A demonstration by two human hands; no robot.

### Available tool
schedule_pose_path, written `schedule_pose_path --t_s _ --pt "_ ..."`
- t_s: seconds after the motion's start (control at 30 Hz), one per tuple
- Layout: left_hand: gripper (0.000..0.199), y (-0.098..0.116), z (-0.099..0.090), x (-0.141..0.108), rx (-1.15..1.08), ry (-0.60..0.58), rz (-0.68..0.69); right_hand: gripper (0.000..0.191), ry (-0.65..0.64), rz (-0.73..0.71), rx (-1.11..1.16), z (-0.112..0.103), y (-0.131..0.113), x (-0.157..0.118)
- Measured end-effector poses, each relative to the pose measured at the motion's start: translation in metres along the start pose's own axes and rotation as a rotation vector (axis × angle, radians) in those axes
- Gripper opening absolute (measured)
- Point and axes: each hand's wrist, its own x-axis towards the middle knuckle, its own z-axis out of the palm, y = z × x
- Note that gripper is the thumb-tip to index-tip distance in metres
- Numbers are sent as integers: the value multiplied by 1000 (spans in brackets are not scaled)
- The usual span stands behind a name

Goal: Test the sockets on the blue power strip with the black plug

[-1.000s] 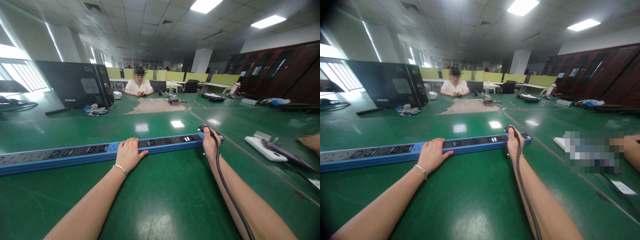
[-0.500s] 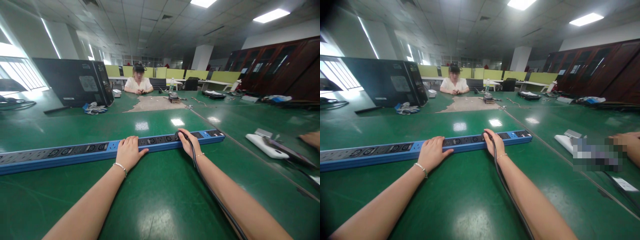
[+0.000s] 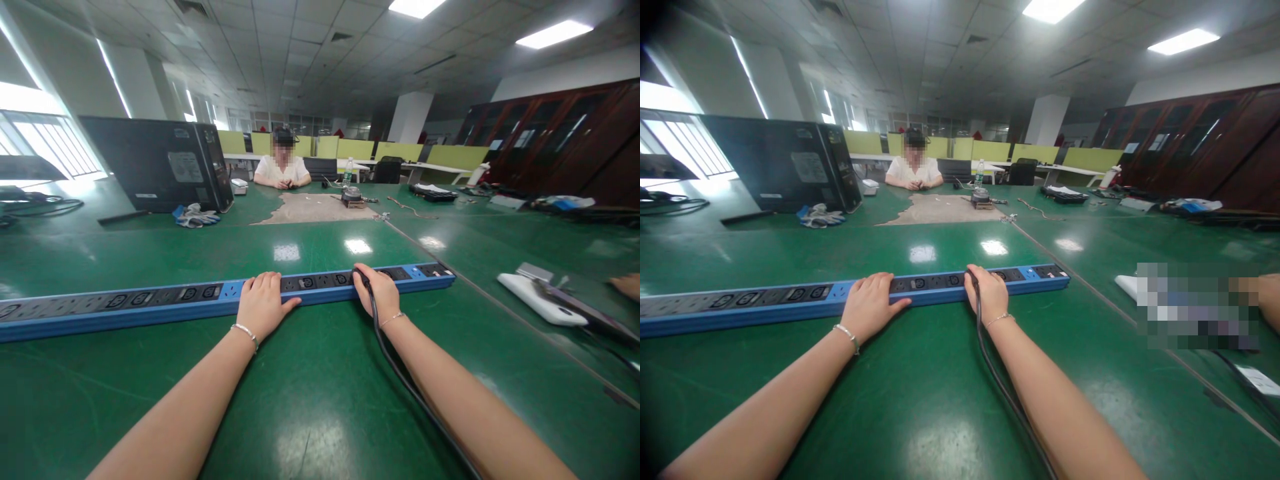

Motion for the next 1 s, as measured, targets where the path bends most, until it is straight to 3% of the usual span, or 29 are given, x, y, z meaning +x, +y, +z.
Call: schedule_pose_path --t_s 0.23,0.43,0.57,0.73,0.77,0.87,1.0 --pt "60 0 -1 0 -11 3 -9 32 26 -52 -61 10 6 -6" --pt "57 -1 -1 0 -25 -4 -2 33 55 -9 7 19 10 -10" --pt "58 -1 -1 -1 -27 4 -2 34 37 37 108 13 6 -5" --pt "58 -2 0 -1 -48 8 -4 41 348 182 332 -9 -9 11" --pt "58 -2 0 -1 -50 11 -3 41 359 180 363 -12 -14 13" --pt "59 -2 1 -1 -53 19 -5 37 250 156 446 -11 -29 12" --pt "59 -2 1 -2 -64 27 -7 31 66 136 556 6 -58 6"
